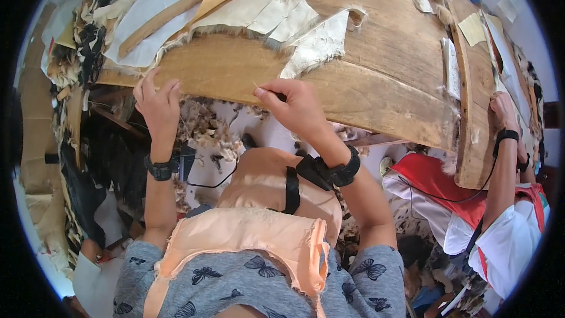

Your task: Hand-sewing and trimming leather pieces in a workshop environment.

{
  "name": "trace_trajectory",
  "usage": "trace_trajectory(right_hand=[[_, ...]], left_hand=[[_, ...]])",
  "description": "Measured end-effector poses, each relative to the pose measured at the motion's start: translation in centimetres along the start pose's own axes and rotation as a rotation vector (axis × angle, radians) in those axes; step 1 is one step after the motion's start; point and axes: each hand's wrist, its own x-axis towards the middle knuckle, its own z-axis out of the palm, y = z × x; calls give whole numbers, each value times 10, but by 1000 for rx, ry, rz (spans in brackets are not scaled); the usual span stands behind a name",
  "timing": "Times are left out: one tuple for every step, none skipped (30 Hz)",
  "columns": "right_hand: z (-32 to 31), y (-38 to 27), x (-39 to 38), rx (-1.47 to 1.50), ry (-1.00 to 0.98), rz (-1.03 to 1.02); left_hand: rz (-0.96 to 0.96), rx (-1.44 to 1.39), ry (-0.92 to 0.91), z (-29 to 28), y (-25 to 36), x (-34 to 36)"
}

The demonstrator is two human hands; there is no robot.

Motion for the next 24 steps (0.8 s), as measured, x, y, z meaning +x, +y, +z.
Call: trace_trajectory(right_hand=[[2,-3,0,-126,31,-52],[6,-7,0,-121,17,-55],[10,-10,0,-239,59,-148],[12,-12,0,-356,102,-241],[12,-12,-1,-357,98,-236],[13,-12,-1,-410,89,-256],[14,-13,-2,-464,80,-276],[14,-13,-2,-465,81,-272],[14,-13,-3,-474,101,-296],[15,-12,-4,-483,122,-319],[15,-12,-4,-484,126,-316],[15,-12,-4,-494,127,-331],[15,-12,-5,-503,127,-346],[15,-12,-6,-504,132,-343],[15,-13,-7,-518,131,-341],[15,-13,-7,-532,129,-340],[15,-13,-8,-532,133,-339],[15,-12,-8,-523,139,-339],[15,-12,-9,-515,145,-340],[15,-11,-9,-514,147,-340],[15,-11,-9,-510,145,-331],[16,-10,-9,-505,143,-323],[17,-11,-9,-504,142,-325],[18,-14,-9,-469,194,-328]], left_hand=[[-1,2,-5,0,3,1],[-66,-289,-94,-2,8,1],[-128,-588,-182,-2,15,2],[-135,-585,-184,-6,25,3],[-165,-788,-259,-11,39,4],[-196,-987,-332,-14,49,5],[-200,-986,-334,-16,57,4],[-213,-1053,-403,-17,63,4],[-225,-1120,-473,-16,68,4],[-223,-1123,-476,-15,71,3],[-229,-1168,-466,-12,73,1],[-234,-1214,-456,-8,76,0],[-229,-1216,-459,-4,78,-3],[-261,-1254,-420,0,80,-6],[-293,-1292,-381,3,82,-7],[-289,-1293,-383,2,84,-7],[-306,-1253,-374,2,86,-6],[-324,-1211,-364,1,88,-6],[-322,-1211,-364,1,90,-6],[-318,-1191,-358,2,92,-6],[-314,-1170,-351,3,93,-7],[-313,-1170,-351,4,93,-7],[-283,-1145,-312,6,93,-7],[-252,-1121,-274,8,93,-7]])
